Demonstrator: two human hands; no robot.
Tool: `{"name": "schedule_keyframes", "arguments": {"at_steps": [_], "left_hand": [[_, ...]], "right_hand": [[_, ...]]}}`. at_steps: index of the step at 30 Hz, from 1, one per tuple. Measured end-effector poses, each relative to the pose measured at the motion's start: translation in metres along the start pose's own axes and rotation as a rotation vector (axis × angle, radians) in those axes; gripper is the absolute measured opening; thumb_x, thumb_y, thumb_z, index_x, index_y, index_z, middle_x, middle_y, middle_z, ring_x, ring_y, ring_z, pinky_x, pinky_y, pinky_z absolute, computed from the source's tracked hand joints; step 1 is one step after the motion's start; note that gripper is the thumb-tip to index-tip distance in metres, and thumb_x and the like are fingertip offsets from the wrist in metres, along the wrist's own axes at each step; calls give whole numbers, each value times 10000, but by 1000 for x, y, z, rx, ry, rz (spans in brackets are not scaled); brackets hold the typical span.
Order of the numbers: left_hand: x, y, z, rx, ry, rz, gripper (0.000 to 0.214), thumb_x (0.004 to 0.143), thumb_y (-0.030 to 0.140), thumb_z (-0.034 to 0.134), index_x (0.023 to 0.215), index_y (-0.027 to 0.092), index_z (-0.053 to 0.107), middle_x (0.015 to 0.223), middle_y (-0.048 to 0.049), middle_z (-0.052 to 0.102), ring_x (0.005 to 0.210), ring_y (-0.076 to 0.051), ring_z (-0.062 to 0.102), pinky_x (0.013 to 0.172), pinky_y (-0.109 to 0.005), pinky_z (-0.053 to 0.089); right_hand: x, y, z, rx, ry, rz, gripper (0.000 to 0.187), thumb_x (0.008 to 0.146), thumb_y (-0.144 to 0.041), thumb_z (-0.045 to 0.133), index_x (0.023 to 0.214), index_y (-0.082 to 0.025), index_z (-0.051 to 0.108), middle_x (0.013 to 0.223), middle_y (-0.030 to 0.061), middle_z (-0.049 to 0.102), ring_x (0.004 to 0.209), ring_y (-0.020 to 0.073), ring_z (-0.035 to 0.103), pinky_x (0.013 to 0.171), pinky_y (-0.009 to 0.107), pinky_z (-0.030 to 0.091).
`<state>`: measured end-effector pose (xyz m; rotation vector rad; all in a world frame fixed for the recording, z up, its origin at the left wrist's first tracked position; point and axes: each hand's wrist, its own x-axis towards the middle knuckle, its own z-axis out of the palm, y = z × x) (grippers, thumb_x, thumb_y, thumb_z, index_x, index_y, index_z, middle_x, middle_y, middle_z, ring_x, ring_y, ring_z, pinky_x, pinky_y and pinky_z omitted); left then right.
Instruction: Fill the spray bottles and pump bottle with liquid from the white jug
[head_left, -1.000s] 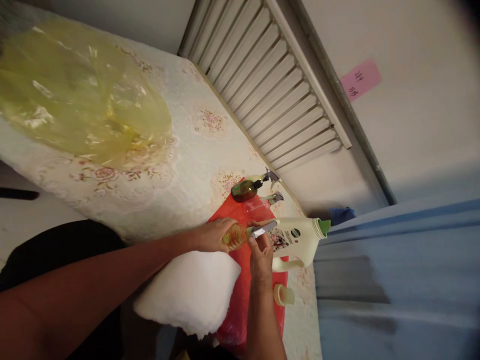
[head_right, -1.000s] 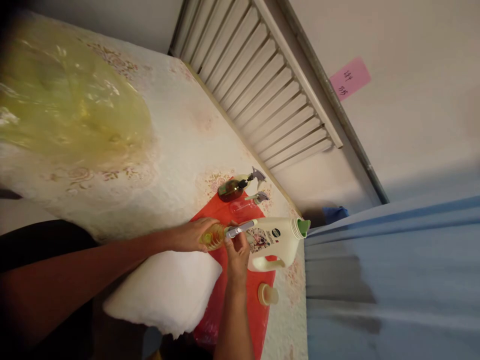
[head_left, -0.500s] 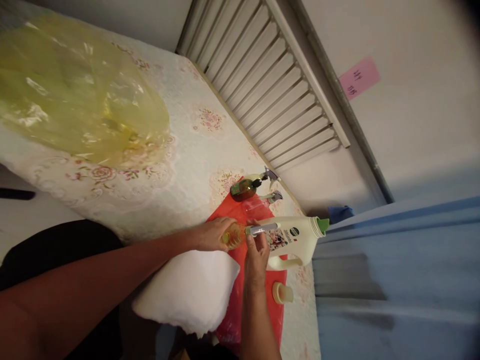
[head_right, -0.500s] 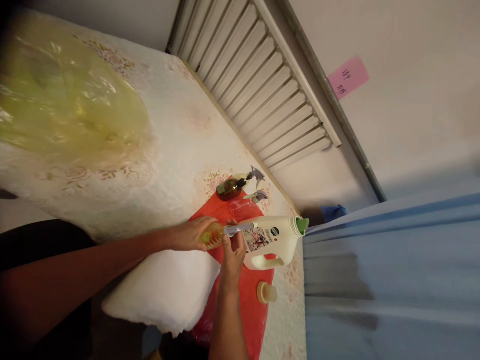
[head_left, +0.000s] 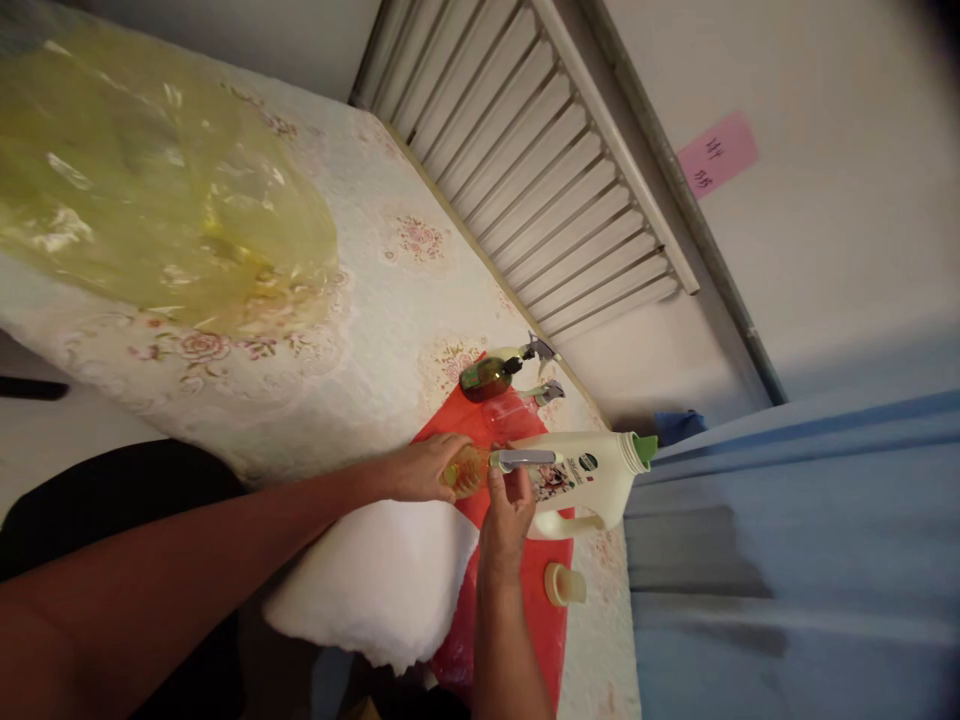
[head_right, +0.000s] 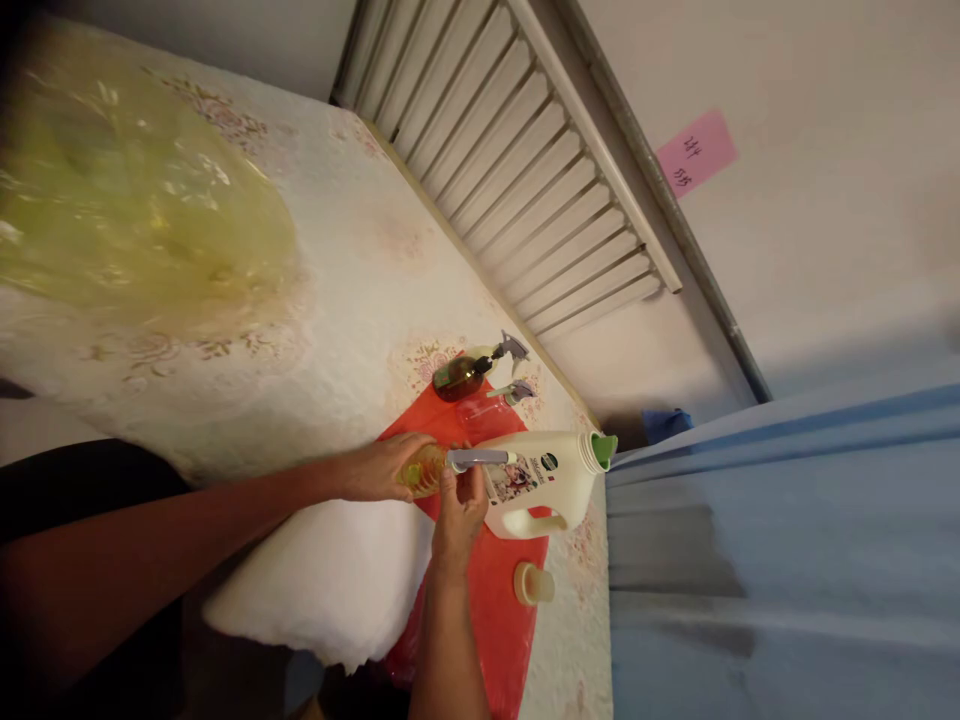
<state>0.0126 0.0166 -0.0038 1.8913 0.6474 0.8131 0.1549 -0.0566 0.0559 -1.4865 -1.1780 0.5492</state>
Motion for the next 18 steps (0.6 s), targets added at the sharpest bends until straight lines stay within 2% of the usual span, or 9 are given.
{"name": "schedule_keyframes", "arguments": {"at_steps": [3, 8, 12, 15, 18], "left_hand": [[0, 2, -1, 1, -2, -8, 761, 613, 268, 744, 1298, 247, 412, 1325, -112, 535, 1268, -360, 481, 1043, -475, 419], [0, 3, -1, -2, 0, -11, 763, 616, 254, 740, 1304, 232, 411, 1324, -115, 531, 1263, -350, 484, 1054, -457, 414], [0, 1, 1, -3, 10, 8, 739, 622, 250, 732, 1294, 235, 425, 1309, -104, 544, 1257, -351, 488, 1047, -459, 418], [0, -5, 4, 3, 21, 0, 769, 614, 263, 747, 1308, 247, 417, 1326, -102, 534, 1260, -354, 485, 1040, -456, 424], [1, -11, 8, 11, 35, 11, 822, 606, 274, 769, 1335, 257, 390, 1362, -107, 508, 1283, -354, 464, 1054, -459, 413]], "right_hand": [[0, 3, -1, 17, 2, 3, 360, 825, -393, 634, 1110, -174, 642, 1072, 72, 699, 1060, 222, 616, 937, 371, 464], [4, 7, 5, 9, 119, -1, 275, 752, -381, 707, 901, -159, 643, 826, 8, 675, 819, 175, 617, 813, 326, 483], [3, 3, 9, -17, 174, 1, 242, 742, -367, 711, 833, -161, 623, 744, -18, 639, 744, 153, 594, 756, 300, 485], [1, -2, 8, -28, 152, 18, 245, 753, -364, 702, 869, -159, 637, 787, 1, 668, 794, 169, 619, 786, 313, 495], [0, -6, 7, -12, 106, 26, 352, 724, -340, 723, 1013, -158, 638, 950, 46, 704, 941, 206, 642, 881, 350, 494]]}}
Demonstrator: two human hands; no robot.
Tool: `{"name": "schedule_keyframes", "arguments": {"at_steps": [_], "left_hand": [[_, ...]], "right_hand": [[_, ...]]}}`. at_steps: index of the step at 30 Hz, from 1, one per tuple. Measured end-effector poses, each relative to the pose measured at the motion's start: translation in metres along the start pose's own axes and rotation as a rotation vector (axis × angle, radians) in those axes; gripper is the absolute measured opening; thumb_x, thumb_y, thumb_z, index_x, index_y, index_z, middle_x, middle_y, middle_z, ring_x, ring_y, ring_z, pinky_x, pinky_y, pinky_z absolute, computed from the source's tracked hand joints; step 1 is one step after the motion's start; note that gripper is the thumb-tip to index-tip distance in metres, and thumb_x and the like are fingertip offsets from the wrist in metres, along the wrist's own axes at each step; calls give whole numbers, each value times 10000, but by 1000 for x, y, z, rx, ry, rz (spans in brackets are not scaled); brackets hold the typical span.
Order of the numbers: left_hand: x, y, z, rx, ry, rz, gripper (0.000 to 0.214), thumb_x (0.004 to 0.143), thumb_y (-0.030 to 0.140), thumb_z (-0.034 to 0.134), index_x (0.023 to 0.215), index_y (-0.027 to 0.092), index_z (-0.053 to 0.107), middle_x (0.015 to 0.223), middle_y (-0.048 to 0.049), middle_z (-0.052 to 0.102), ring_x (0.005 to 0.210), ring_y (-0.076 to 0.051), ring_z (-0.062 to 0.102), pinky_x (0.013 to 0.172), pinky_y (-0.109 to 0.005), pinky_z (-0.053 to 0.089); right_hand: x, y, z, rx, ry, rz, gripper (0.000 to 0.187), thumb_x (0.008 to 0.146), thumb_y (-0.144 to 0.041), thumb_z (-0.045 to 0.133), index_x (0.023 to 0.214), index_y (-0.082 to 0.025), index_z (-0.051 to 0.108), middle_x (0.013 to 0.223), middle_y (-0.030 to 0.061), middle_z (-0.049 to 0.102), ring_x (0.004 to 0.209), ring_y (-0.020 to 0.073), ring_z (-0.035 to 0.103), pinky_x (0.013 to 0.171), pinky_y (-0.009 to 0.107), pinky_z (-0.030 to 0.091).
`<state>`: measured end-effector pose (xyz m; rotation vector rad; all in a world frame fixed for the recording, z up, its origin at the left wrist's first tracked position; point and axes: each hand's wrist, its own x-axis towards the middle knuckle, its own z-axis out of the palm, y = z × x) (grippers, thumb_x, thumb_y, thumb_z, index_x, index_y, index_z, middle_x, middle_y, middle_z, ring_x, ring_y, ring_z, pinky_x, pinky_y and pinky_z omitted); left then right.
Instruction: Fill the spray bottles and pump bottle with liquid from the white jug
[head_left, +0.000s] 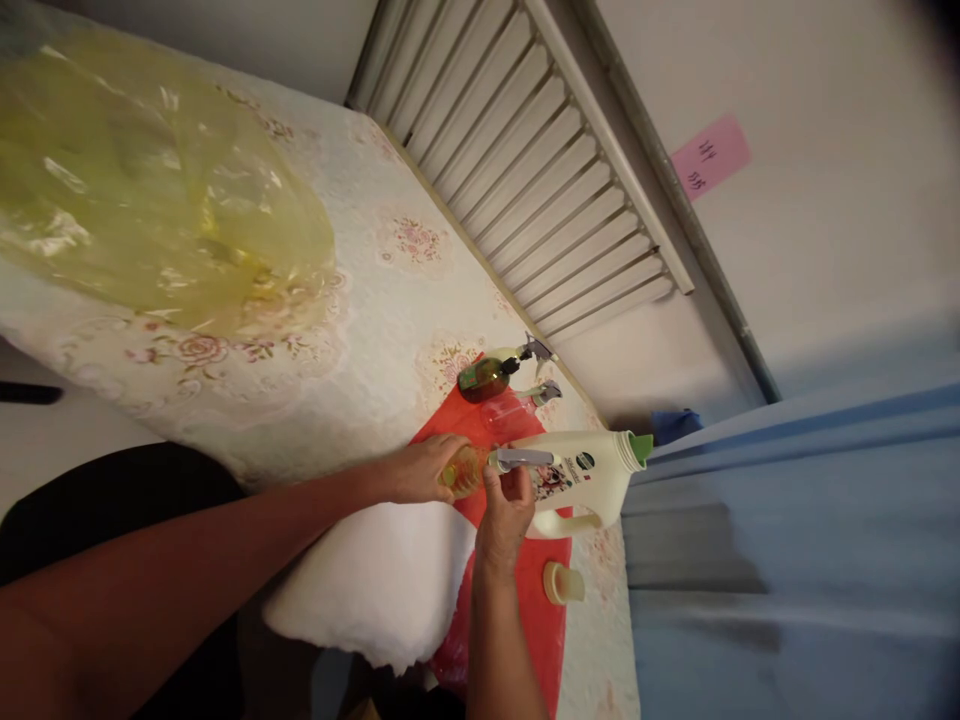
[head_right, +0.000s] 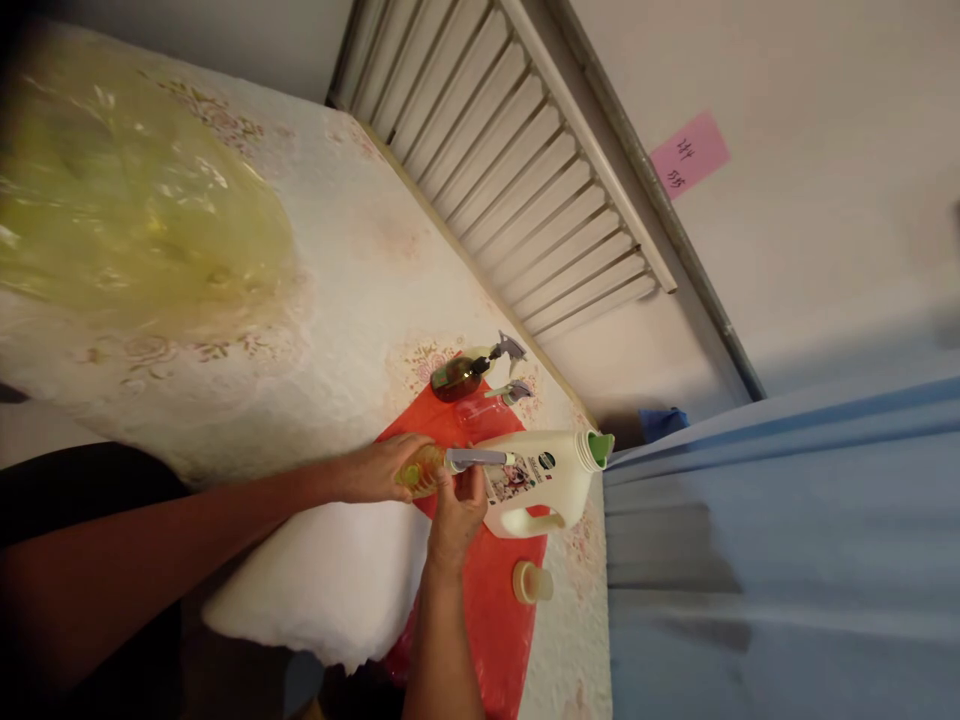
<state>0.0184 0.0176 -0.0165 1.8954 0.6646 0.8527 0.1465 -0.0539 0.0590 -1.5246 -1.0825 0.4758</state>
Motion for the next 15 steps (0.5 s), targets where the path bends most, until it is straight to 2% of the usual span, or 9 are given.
{"name": "schedule_keyframes", "arguments": {"at_steps": [3, 8, 11, 15], "left_hand": [[0, -3, 2, 0, 17, 30, 824, 595, 284, 799, 1321, 264, 410, 1331, -101, 529, 1253, -346, 488, 1034, -452, 429], [-1, 2, 1, -4, 62, 70, 711, 666, 379, 788, 1280, 224, 464, 1249, -106, 575, 1173, -323, 545, 970, -438, 468], [-1, 0, 4, -5, 72, 78, 737, 668, 409, 798, 1300, 231, 464, 1258, -102, 580, 1178, -324, 549, 959, -435, 479], [-3, -4, 7, 59, 135, 104, 885, 649, 385, 819, 1395, 203, 380, 1374, -151, 505, 1294, -350, 468, 1045, -490, 429]], "right_hand": [[-1, 0, 0, -22, 9, 12, 478, 684, -339, 740, 1103, -152, 607, 1070, 89, 695, 1038, 238, 631, 934, 380, 487], [0, 0, 2, -261, -12, -22, 487, 683, -385, 732, 1082, -132, 618, 1064, 125, 700, 989, 247, 651, 915, 381, 498], [1, -1, 3, -391, -37, -13, 441, 671, -388, 734, 1016, -132, 635, 982, 121, 718, 883, 240, 672, 843, 362, 523], [3, -4, 6, -435, -97, 39, 378, 636, -356, 742, 926, -139, 634, 853, 94, 725, 754, 224, 680, 741, 336, 540]]}}
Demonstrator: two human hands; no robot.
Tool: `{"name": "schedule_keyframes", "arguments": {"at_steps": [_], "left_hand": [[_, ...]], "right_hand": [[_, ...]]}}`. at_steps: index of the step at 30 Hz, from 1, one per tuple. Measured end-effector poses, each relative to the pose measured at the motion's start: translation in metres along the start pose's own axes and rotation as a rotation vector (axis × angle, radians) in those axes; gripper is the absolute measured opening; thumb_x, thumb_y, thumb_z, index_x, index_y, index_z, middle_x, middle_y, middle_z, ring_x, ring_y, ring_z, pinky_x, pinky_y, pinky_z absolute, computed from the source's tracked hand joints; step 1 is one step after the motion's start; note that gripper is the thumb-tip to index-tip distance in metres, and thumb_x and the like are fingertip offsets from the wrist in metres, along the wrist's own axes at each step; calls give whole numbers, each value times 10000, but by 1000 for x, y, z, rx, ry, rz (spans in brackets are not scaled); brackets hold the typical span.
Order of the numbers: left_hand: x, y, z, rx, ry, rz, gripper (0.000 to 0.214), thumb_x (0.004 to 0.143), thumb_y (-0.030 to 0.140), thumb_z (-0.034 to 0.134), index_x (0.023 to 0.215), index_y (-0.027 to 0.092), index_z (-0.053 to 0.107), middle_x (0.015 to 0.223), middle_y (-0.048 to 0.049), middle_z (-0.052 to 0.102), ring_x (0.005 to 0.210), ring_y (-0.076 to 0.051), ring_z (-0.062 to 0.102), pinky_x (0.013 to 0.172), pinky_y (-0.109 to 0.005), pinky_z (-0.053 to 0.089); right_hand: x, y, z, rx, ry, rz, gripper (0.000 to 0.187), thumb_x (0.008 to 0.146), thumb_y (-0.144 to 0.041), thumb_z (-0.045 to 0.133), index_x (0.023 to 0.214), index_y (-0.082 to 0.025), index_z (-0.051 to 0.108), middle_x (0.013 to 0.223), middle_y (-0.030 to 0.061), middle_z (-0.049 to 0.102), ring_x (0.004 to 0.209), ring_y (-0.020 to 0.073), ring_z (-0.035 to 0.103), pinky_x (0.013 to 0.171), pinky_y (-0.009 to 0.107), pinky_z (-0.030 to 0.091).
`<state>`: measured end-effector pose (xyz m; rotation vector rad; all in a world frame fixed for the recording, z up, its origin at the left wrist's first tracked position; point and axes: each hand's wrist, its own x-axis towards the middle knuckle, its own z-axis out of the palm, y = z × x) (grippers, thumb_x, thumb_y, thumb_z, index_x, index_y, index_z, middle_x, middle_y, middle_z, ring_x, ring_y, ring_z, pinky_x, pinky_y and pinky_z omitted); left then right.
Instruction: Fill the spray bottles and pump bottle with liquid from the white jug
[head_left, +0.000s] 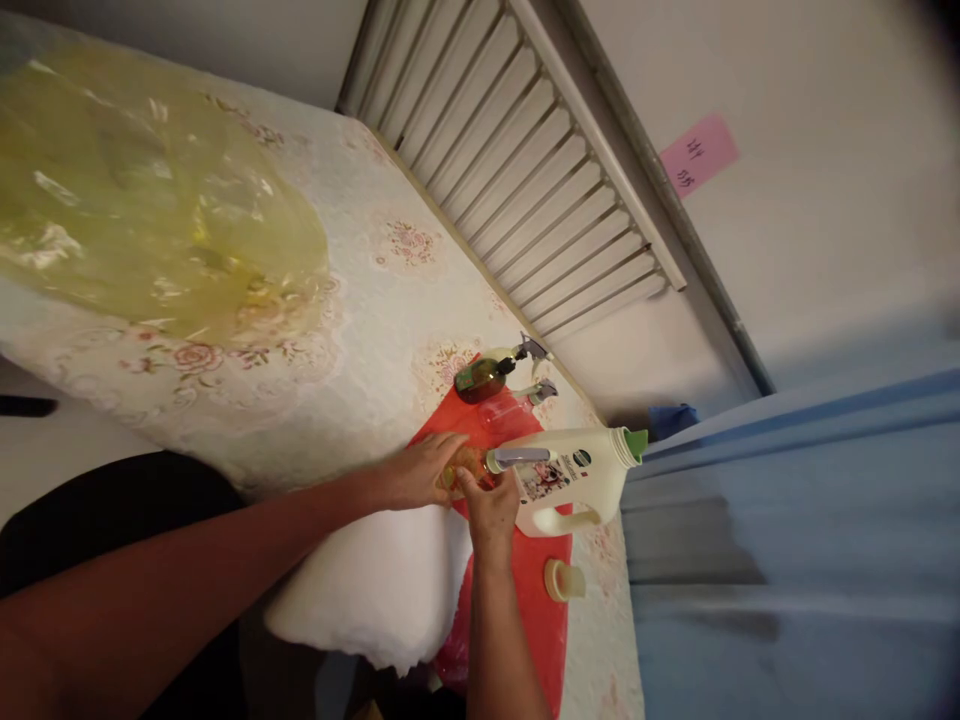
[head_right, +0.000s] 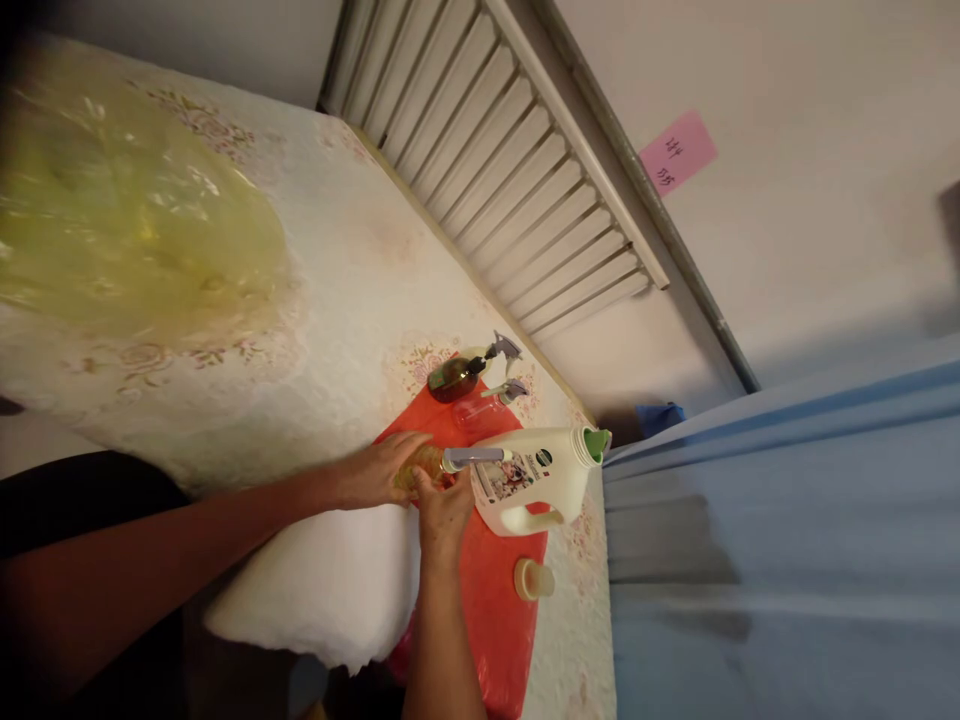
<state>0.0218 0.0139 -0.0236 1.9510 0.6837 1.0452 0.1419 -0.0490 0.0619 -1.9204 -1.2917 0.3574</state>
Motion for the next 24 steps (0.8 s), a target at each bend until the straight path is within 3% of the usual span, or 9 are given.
{"name": "schedule_keyframes", "arguments": {"at_steps": [5, 10, 17, 24], "left_hand": [[-14, 16, -1, 147, 136, 77, 813, 719, 299, 765, 1403, 177, 342, 1384, -172, 480, 1314, -338, 446, 1090, -530, 398], [-36, 40, 6, 302, 316, -2, 576, 806, 127, 572, 1343, 185, 371, 1302, -145, 504, 1263, -302, 491, 1055, -501, 450], [-43, 39, 11, 423, 204, -85, 345, 817, 74, 458, 1150, 149, 507, 1151, -131, 564, 1128, -255, 564, 963, -412, 513], [-43, 35, 13, 602, 103, -84, 206, 863, 108, 434, 1019, 140, 564, 1089, -140, 588, 1029, -257, 584, 916, -406, 510]], "right_hand": [[2, 3, 3, -111, 35, -35, 441, 581, -308, 761, 961, -119, 638, 896, 120, 729, 795, 246, 679, 756, 354, 529], [2, 13, 1, -160, 91, -85, 429, 628, -372, 741, 955, -109, 651, 935, 160, 736, 856, 274, 680, 805, 377, 525], [-5, 14, -23, -119, 194, 18, 490, 660, -464, 745, 1003, -123, 665, 944, 172, 751, 836, 278, 709, 777, 361, 546], [-15, 10, -88, 136, 192, 22, 625, 618, -460, 752, 1128, -112, 660, 1066, 165, 740, 956, 278, 708, 835, 358, 553]]}}
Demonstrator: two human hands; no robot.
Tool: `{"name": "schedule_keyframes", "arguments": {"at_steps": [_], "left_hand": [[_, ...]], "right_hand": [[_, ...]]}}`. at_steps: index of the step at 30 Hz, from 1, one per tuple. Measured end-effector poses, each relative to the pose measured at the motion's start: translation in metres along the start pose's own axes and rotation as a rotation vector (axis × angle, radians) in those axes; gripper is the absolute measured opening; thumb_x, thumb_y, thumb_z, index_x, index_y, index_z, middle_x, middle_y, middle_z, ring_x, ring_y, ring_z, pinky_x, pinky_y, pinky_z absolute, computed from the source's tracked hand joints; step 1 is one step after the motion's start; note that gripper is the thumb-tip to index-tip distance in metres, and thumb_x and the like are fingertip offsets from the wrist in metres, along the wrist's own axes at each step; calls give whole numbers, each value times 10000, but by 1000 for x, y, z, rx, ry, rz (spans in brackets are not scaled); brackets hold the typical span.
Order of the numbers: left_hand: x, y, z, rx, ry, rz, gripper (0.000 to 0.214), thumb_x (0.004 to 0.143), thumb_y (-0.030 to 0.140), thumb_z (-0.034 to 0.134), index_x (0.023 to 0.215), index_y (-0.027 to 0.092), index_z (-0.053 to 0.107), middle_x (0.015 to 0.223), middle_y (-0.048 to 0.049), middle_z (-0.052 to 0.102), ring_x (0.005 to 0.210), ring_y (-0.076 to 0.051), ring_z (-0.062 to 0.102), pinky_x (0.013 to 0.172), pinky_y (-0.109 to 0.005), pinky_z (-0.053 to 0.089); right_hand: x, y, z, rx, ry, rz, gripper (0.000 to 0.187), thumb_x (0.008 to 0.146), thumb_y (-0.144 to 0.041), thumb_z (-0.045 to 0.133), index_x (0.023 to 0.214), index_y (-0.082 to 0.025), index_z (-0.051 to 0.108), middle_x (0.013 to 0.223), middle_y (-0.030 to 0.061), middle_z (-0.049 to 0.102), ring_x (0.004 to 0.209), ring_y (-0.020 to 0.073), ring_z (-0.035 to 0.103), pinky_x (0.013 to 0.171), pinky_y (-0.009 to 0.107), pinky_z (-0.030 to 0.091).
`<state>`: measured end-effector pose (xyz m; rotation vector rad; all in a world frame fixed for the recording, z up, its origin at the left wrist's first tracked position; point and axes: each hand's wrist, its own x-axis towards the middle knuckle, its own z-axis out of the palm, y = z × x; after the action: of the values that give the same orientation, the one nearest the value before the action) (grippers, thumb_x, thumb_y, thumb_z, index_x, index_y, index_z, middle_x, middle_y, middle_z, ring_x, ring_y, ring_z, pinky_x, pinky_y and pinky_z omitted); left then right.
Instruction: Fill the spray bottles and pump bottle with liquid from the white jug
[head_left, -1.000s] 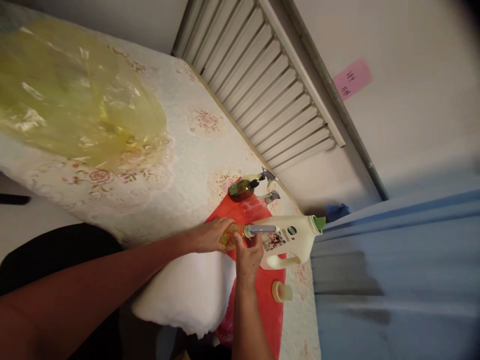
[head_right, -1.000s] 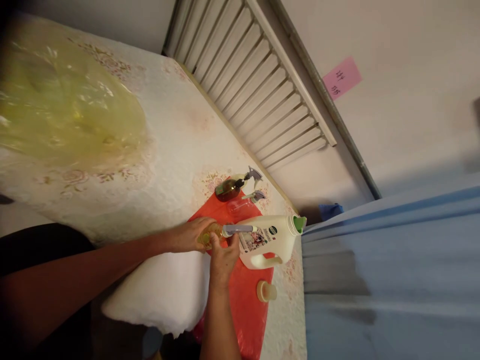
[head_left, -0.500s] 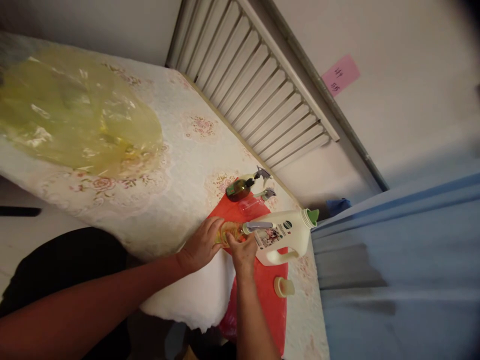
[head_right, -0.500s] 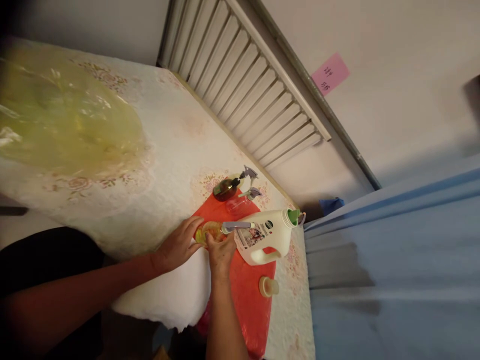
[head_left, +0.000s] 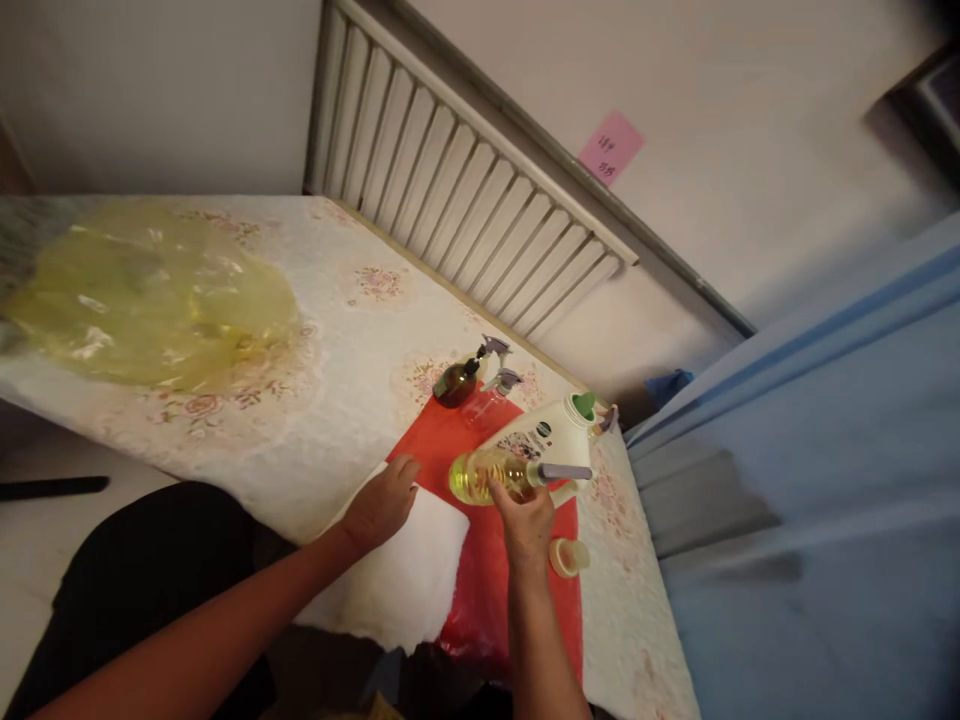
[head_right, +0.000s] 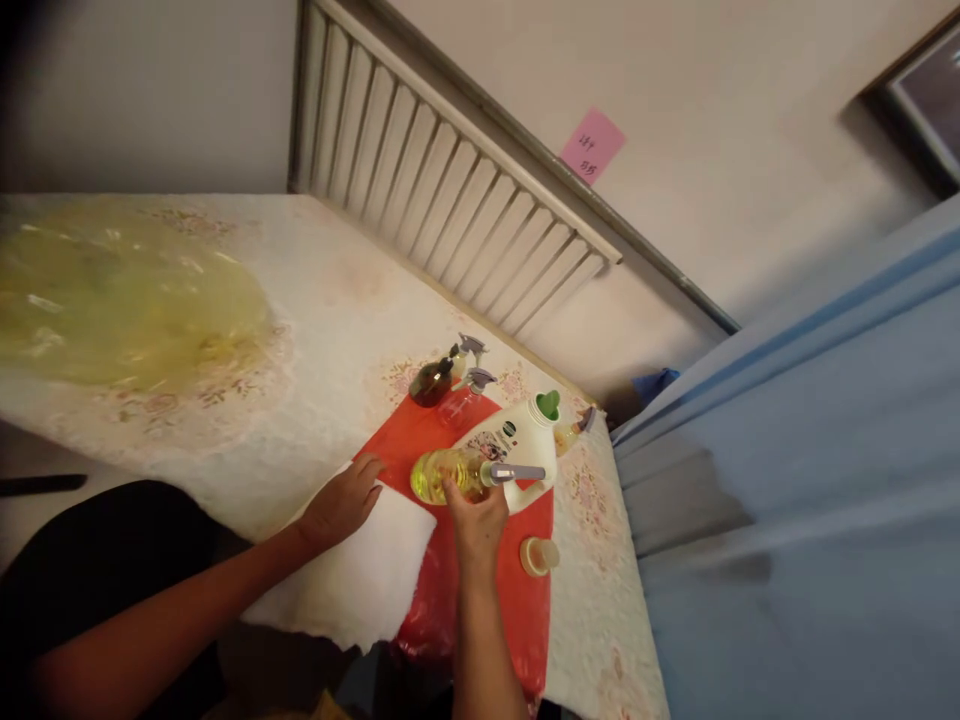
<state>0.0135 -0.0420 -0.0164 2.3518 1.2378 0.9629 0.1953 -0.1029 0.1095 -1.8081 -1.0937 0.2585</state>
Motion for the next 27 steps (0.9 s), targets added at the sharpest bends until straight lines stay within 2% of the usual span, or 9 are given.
{"name": "schedule_keyframes", "arguments": {"at_steps": [4, 8, 14, 17, 21, 27], "left_hand": [[2, -1, 2, 85, -2, 41, 198, 877, 114, 422, 1006, 150, 568, 1063, -128, 596, 1016, -252, 587, 903, -394, 507], [4, -3, 4, 135, -3, 66, 205, 884, 115, 413, 1015, 161, 565, 1066, -113, 595, 1024, -238, 587, 922, -375, 499], [8, -7, 6, 188, -17, 74, 200, 902, 157, 398, 1016, 186, 560, 1056, -95, 609, 1031, -234, 595, 948, -392, 486], [10, -6, 5, 219, -33, 75, 218, 910, 162, 378, 1025, 180, 563, 1046, -91, 610, 1020, -234, 601, 939, -394, 489], [11, -5, 5, 245, -38, 52, 231, 911, 184, 384, 1042, 190, 573, 1066, -88, 626, 1021, -238, 614, 947, -408, 491], [12, -10, 8, 299, -63, 55, 287, 917, 213, 375, 1131, 174, 561, 1167, -107, 618, 1114, -244, 604, 993, -408, 481]], "right_hand": [[-1, 11, -50, -36, 0, 76, 593, 572, -463, 779, 1054, -127, 696, 989, 144, 758, 885, 278, 719, 788, 350, 559], [0, 34, -97, -38, 7, 110, 541, 589, -471, 769, 1002, -127, 701, 886, 114, 766, 797, 260, 717, 721, 336, 557], [22, 67, -150, -49, 99, 136, 509, 587, -443, 762, 989, -138, 694, 913, 119, 763, 832, 270, 716, 742, 347, 555], [42, 86, -166, -119, 144, 114, 520, 584, -452, 758, 992, -135, 694, 931, 132, 758, 855, 284, 710, 772, 365, 543], [74, 108, -178, -280, 181, 98, 485, 609, -472, 741, 967, -148, 691, 940, 126, 757, 886, 286, 704, 802, 357, 518], [120, 132, -174, -384, 183, 116, 389, 623, -432, 737, 897, -162, 677, 867, 95, 752, 811, 255, 690, 709, 305, 482]]}}
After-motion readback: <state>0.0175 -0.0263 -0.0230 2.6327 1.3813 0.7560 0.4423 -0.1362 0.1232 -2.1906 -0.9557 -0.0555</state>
